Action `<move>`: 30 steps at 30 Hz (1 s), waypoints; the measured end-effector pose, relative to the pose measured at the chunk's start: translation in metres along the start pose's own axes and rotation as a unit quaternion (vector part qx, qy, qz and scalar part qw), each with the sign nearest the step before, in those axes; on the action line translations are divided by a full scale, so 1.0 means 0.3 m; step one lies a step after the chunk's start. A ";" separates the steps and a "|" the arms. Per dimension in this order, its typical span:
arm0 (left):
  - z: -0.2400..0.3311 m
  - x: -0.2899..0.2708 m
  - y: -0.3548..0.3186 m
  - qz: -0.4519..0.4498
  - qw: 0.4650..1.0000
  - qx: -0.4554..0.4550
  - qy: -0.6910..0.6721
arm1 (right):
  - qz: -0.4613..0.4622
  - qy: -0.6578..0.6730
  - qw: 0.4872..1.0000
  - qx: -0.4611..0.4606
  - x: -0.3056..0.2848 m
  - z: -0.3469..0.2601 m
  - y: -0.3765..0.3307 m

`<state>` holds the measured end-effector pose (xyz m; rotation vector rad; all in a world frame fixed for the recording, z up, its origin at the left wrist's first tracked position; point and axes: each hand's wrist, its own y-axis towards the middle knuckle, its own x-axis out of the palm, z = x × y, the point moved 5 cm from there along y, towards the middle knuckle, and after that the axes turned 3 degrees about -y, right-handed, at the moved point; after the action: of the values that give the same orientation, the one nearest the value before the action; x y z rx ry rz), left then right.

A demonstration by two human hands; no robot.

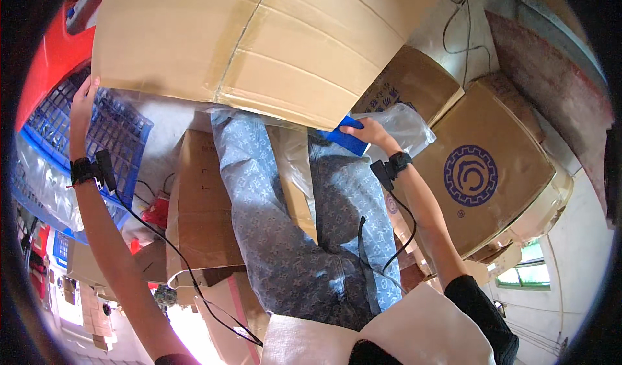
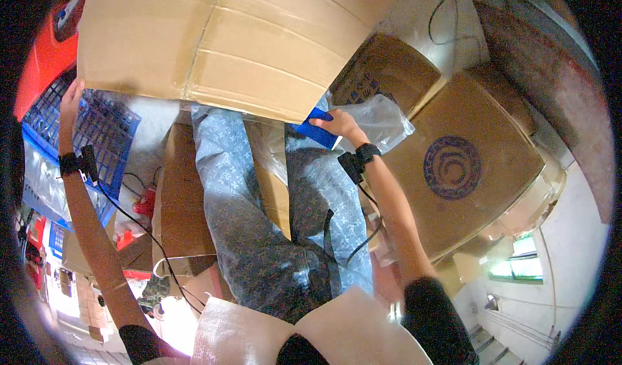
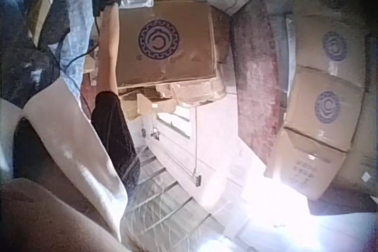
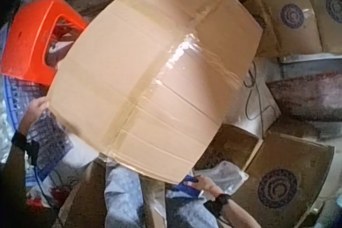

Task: The recorder is using a tape dispenser to seal cardboard boxes in a warehouse or manufacturing facility.

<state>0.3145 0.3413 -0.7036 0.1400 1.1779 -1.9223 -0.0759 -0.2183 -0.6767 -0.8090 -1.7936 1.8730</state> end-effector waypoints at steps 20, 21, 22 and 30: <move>0.071 0.013 -0.032 0.020 0.999 0.009 0.045 | 0.189 -0.021 0.979 0.079 0.038 0.047 0.096; 0.082 0.011 -0.035 0.029 0.999 0.001 0.046 | 0.184 -0.056 0.973 0.125 0.005 0.091 0.085; 0.090 0.015 -0.041 0.031 0.998 -0.007 0.045 | 0.229 -0.038 0.965 0.123 -0.031 0.118 0.061; 0.126 0.063 -0.119 0.179 0.983 0.045 -0.003 | 0.253 -0.050 0.960 0.106 -0.190 0.201 -0.078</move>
<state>0.2892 0.3074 -0.6679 0.3695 0.9862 -1.6560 -0.0759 -0.2991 -0.6467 -1.1906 -1.4962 2.4150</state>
